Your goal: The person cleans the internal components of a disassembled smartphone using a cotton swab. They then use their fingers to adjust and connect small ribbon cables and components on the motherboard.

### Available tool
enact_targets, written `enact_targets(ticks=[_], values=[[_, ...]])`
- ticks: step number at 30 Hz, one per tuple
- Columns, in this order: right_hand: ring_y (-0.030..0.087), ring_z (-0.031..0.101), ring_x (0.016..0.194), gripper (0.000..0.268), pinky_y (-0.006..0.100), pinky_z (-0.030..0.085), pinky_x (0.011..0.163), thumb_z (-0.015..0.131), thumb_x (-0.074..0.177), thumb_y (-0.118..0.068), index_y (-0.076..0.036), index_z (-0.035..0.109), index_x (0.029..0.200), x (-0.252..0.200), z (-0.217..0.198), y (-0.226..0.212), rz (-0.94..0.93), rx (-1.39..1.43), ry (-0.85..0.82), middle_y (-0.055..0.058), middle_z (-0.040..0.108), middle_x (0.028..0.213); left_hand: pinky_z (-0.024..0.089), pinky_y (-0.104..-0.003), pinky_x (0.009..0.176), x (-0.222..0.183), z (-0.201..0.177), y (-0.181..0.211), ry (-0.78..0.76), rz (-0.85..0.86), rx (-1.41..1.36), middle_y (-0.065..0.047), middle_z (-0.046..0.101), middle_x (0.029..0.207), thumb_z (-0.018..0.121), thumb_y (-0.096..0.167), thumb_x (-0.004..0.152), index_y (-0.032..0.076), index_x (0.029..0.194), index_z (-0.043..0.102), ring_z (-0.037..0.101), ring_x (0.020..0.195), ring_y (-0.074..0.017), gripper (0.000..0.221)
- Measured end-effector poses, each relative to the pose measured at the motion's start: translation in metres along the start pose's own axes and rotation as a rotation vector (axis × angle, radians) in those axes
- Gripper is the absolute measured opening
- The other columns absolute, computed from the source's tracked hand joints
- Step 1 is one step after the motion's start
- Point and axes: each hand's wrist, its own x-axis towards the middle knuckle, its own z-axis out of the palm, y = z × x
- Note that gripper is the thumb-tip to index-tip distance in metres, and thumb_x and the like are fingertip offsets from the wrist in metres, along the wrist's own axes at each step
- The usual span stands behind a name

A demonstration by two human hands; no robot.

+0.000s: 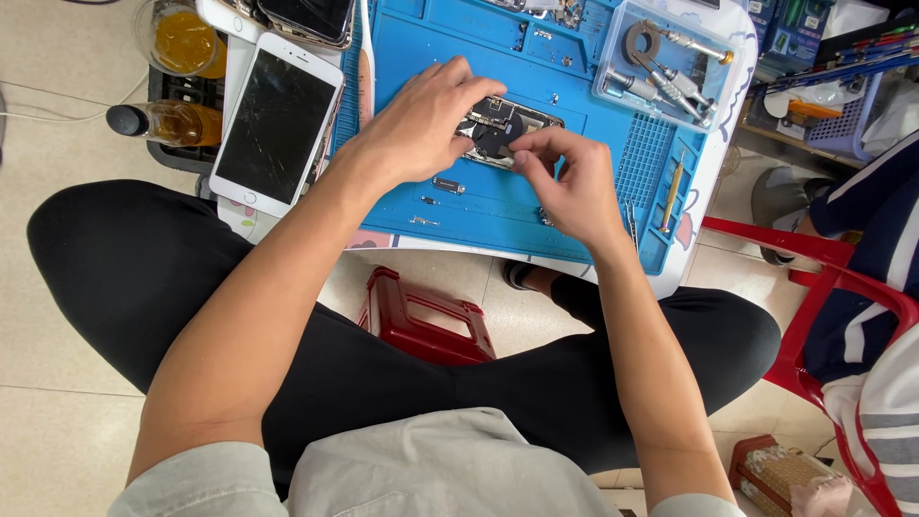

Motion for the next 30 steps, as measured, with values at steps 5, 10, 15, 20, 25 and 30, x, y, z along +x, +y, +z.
enact_targets(ticks=[5,10,15,20,25,30], values=[[0.005,0.058,0.07,0.01,0.02,0.034,0.052,0.065,0.109,-0.015,-0.008,0.071,0.111,-0.011,-0.019,0.007,0.065,0.201,-0.014,0.004,0.076,0.09,0.046,-0.053,0.101,0.001,-0.006,0.005,-0.026,-0.025,-0.032,-0.014,0.053,0.127,0.082,0.004,0.087,0.01,0.154,0.051,0.054,0.122,-0.0379,0.074],[0.014,0.072,0.09,0.013,0.023,0.055,0.075,0.067,0.106,-0.017,-0.006,0.072,0.112,-0.022,-0.025,0.008,0.104,0.383,0.01,0.009,0.075,0.094,0.043,-0.057,0.108,-0.001,0.001,0.009,0.01,-0.035,-0.029,-0.015,0.046,0.132,0.083,0.003,0.085,0.007,0.154,0.049,0.05,0.127,-0.0394,0.078],[0.015,0.073,0.093,0.013,0.029,0.059,0.088,0.068,0.106,-0.015,-0.005,0.072,0.114,-0.02,-0.013,0.018,0.045,0.398,0.056,0.008,0.076,0.094,0.042,-0.056,0.105,-0.006,-0.003,0.021,0.098,-0.016,-0.15,-0.014,0.045,0.125,0.08,-0.005,0.078,0.019,0.139,0.052,0.049,0.123,-0.0401,0.071],[0.015,0.075,0.093,0.01,0.024,0.061,0.075,0.07,0.105,-0.01,-0.004,0.073,0.112,-0.012,0.01,0.026,-0.007,0.374,0.21,0.008,0.075,0.101,0.04,-0.046,0.109,-0.004,-0.001,0.025,0.1,-0.201,-0.37,-0.005,0.051,0.127,0.096,0.032,0.077,0.027,0.11,0.078,0.052,0.128,-0.0282,0.038],[0.014,0.071,0.099,0.009,0.025,0.052,0.067,0.068,0.104,-0.011,-0.013,0.075,0.109,-0.011,0.018,0.009,-0.048,0.187,0.274,0.002,0.078,0.104,0.043,-0.053,0.106,-0.003,0.007,0.019,0.155,-0.163,-0.341,-0.008,0.055,0.133,0.09,0.033,0.086,0.026,0.104,0.084,0.051,0.13,-0.0342,0.02],[0.015,0.068,0.097,0.012,0.027,0.053,0.065,0.067,0.104,-0.006,-0.012,0.077,0.108,-0.008,0.017,-0.001,-0.123,0.084,0.269,0.001,0.079,0.099,0.044,-0.051,0.105,0.001,0.009,0.013,0.162,-0.165,-0.323,-0.007,0.059,0.131,0.087,0.028,0.091,0.023,0.099,0.085,0.053,0.13,-0.032,0.01]])
